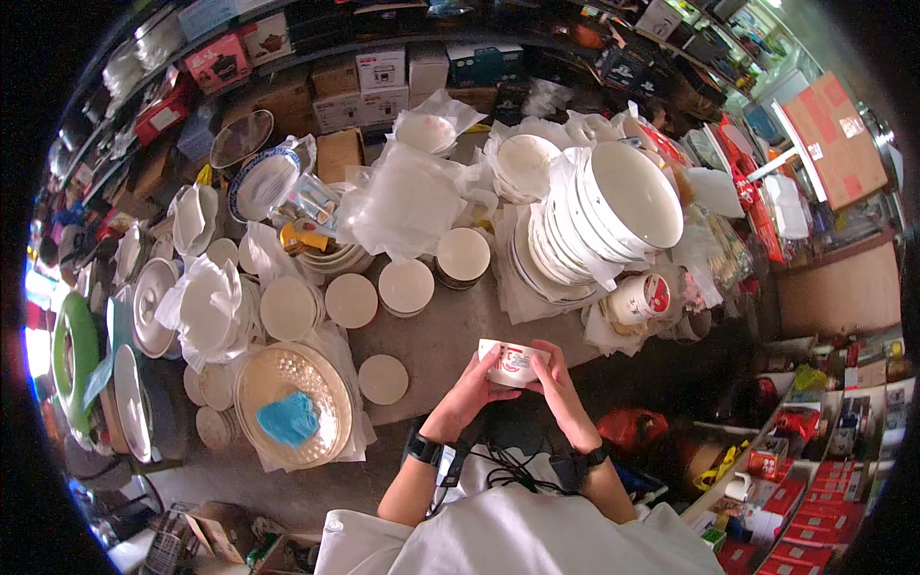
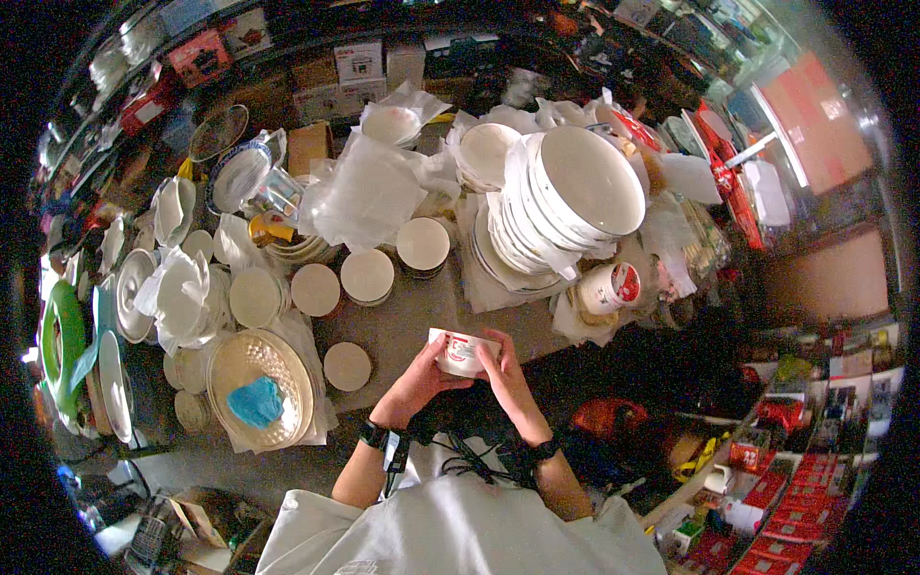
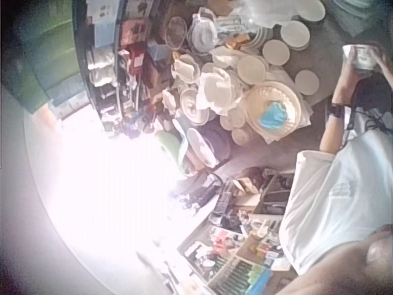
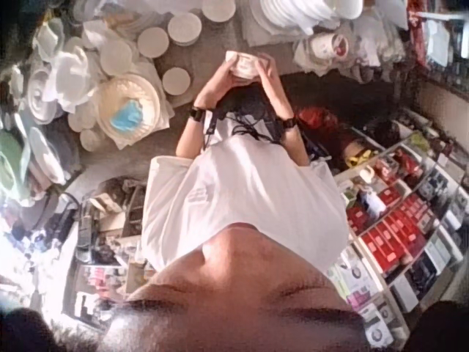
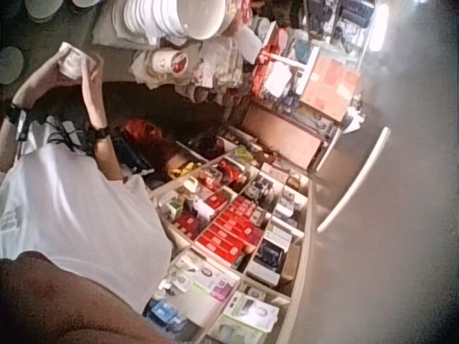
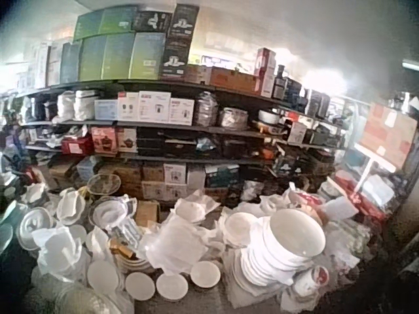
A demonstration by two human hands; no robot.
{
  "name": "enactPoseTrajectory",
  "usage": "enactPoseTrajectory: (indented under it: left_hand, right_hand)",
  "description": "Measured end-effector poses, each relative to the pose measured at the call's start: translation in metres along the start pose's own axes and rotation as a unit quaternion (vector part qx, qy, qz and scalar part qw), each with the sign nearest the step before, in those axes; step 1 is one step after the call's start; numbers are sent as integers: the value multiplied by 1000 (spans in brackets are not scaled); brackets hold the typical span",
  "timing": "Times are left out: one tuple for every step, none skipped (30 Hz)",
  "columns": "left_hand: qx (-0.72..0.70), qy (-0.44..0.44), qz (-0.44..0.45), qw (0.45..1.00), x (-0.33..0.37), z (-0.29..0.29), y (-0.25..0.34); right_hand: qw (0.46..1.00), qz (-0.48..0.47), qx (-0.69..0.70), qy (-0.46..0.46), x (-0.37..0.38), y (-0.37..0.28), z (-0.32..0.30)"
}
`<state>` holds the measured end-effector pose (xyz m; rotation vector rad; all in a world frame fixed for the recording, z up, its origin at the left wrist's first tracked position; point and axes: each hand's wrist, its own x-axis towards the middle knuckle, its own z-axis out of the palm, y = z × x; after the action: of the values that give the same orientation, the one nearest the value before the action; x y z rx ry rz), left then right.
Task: The person organizes bowls on a table, picking them up to look at markings on the bottom and then stacking them.
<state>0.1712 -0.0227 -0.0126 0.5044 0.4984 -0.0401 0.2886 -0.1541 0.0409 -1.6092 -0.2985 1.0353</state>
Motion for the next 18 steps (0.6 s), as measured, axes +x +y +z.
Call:
enactPoseTrajectory:
  left_hand:
    - [-1, 8, 6, 1000, 0, 2, -2]
    - [10, 29, 6, 999, 0, 6, -4]
    - [22, 52, 6, 998, 0, 10, -5]
    - [17, 56, 10, 998, -2, 17, -5]
    - [19, 66, 14, 998, -1, 19, -8]
    - [20, 77, 13, 997, 0, 20, -15]
    - [23, 89, 13, 996, 2, 22, -21]
    - [25, 96, 9, 995, 1, 25, -25]
    - [30, 106, 13, 994, 1, 28, -33]
    - [35, 118, 10, 992, 3, 29, -42]
    - [40, 129, 7, 991, 6, 30, -49]
    - [56, 134, 13, 989, 5, 36, -55]
    - [60, 143, 13, 988, 7, 38, -63]
    - [62, 158, 12, 985, 8, 40, -72]
    - [63, 173, 10, 983, 10, 40, -82]
    - [43, 180, 8, 983, 15, 43, -87]
    - [45, 186, 7, 982, 16, 46, -93]
    - [35, 191, 11, 981, 16, 49, -99]
  right_hand:
    - [1000, 18, 13, -12, 2, 6, -6]
    - [999, 19, 14, -24, 4, 11, -12]
    - [999, 27, 19, -42, 6, 14, -18]
    - [997, 36, 24, -60, 7, 17, -24]
    - [997, 37, 28, -70, 8, 19, -29]
    - [995, 46, 24, -82, 8, 20, -35]
    - [994, 54, 22, -95, 10, 23, -41]
    - [993, 53, 28, -105, 10, 28, -46]
    - [991, 67, 49, -101, 9, 33, -53]
    - [990, 81, 70, -96, 11, 38, -59]
    - [988, 79, 77, -104, 14, 42, -65]
    - [984, 100, 88, -120, 14, 47, -72]
    - [979, 121, 98, -135, 15, 51, -79]
    - [972, 142, 107, -152, 17, 55, -86]
    - [971, 143, 112, -158, 22, 60, -92]
    - [961, 160, 124, -186, 27, 67, -99]
    - [951, 178, 135, -213, 32, 73, -107]
    - [950, 179, 139, -216, 34, 79, -114]
